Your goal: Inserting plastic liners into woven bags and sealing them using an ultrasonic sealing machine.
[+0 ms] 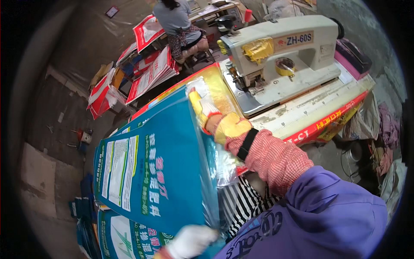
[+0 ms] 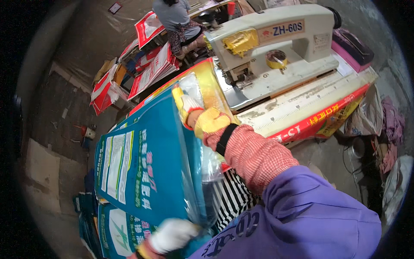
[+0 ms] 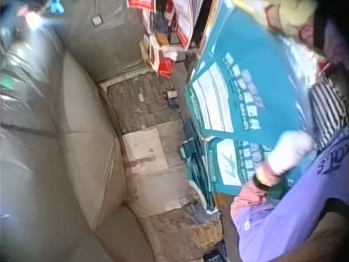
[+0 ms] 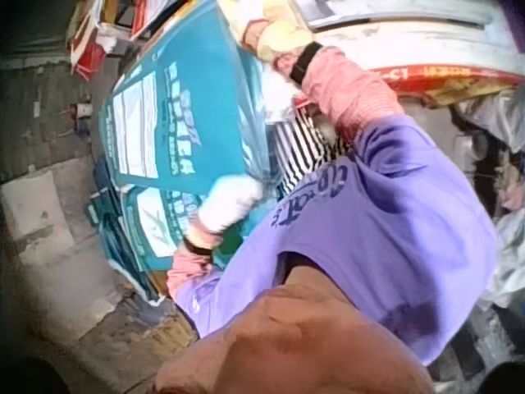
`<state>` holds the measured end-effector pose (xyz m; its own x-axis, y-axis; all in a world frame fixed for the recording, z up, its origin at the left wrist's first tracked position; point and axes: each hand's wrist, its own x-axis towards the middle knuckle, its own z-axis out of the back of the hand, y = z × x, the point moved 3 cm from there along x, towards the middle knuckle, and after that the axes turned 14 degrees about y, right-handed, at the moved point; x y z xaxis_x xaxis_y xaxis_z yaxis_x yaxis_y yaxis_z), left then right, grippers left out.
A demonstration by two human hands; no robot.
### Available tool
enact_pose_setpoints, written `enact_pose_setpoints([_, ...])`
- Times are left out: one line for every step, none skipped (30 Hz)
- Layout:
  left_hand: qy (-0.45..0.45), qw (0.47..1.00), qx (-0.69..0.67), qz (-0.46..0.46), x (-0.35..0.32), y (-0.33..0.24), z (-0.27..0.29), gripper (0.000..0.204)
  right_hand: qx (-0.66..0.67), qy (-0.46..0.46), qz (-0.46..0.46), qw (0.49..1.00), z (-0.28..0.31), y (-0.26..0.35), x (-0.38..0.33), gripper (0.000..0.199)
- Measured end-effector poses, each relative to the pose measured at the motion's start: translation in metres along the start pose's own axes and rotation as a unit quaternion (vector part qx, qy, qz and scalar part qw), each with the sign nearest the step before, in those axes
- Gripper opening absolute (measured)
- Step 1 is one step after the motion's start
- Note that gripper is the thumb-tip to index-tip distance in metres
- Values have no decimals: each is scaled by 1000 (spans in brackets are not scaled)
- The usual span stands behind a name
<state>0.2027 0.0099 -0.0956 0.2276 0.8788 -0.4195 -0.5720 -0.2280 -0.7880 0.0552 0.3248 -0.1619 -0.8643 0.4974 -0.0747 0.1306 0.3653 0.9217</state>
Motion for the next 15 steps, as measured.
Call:
enact_pose_setpoints([88, 995, 14, 44, 9, 14, -27, 21, 2, -19, 20, 1000, 13, 5, 0, 60])
enact_pose_setpoints([171, 981, 25, 93, 13, 28, -42, 20, 5, -33, 36, 999, 22, 3, 4, 65])
enact_pose_setpoints([177, 979, 28, 97, 14, 26, -35, 20, 12, -36, 37, 999, 20, 0, -2, 65])
enact_pose_setpoints([171, 982, 29, 76, 17, 19, -25, 18, 37, 53, 78, 995, 8, -4, -17, 60])
enact_pose_setpoints([164, 984, 29, 55, 22, 9, -14, 16, 61, 143, 119, 981, -7, -5, -40, 56])
enact_pose_setpoints([156, 986, 26, 54, 31, -8, 6, 12, 84, 232, 158, 956, -22, -3, -64, 51])
enact_pose_setpoints([94, 983, 152, 35, 40, -33, 33, 12, -17, 186, 115, 976, -30, 9, -92, 61])
enact_pose_setpoints([54, 979, 195, -16, 54, -54, 59, 13, -170, 214, 58, 960, -31, -14, -81, 68])
enact_pose_setpoints([-24, 958, 285, -9, 61, -74, 85, 15, -205, 222, 17, 953, -34, 14, -108, 64])
enact_pose_setpoints([-125, 902, 413, -28, 66, -92, 105, 15, -238, 226, -20, 944, -34, 47, -139, 60])
enact_pose_setpoints([-180, 859, 478, -38, 70, -96, 126, 23, -342, 165, 302, 875, -38, 37, -132, 56])
enact_pose_setpoints([-246, 801, 544, -48, 86, -104, 144, 38, -402, 81, 589, 696, -47, 14, -132, 52])
enact_pose_setpoints([-252, 753, 608, -6, 109, -108, 163, 50, -412, 232, 365, 802, -55, -10, -106, 46])
enact_pose_setpoints([-276, 723, 630, 61, 127, -104, 176, 57, -476, 232, 143, 836, -55, 3, -114, 40])
enact_pose_setpoints([-281, 693, 659, 79, 140, -92, 188, 62, -486, 282, 117, 819, -56, 13, -122, 36])
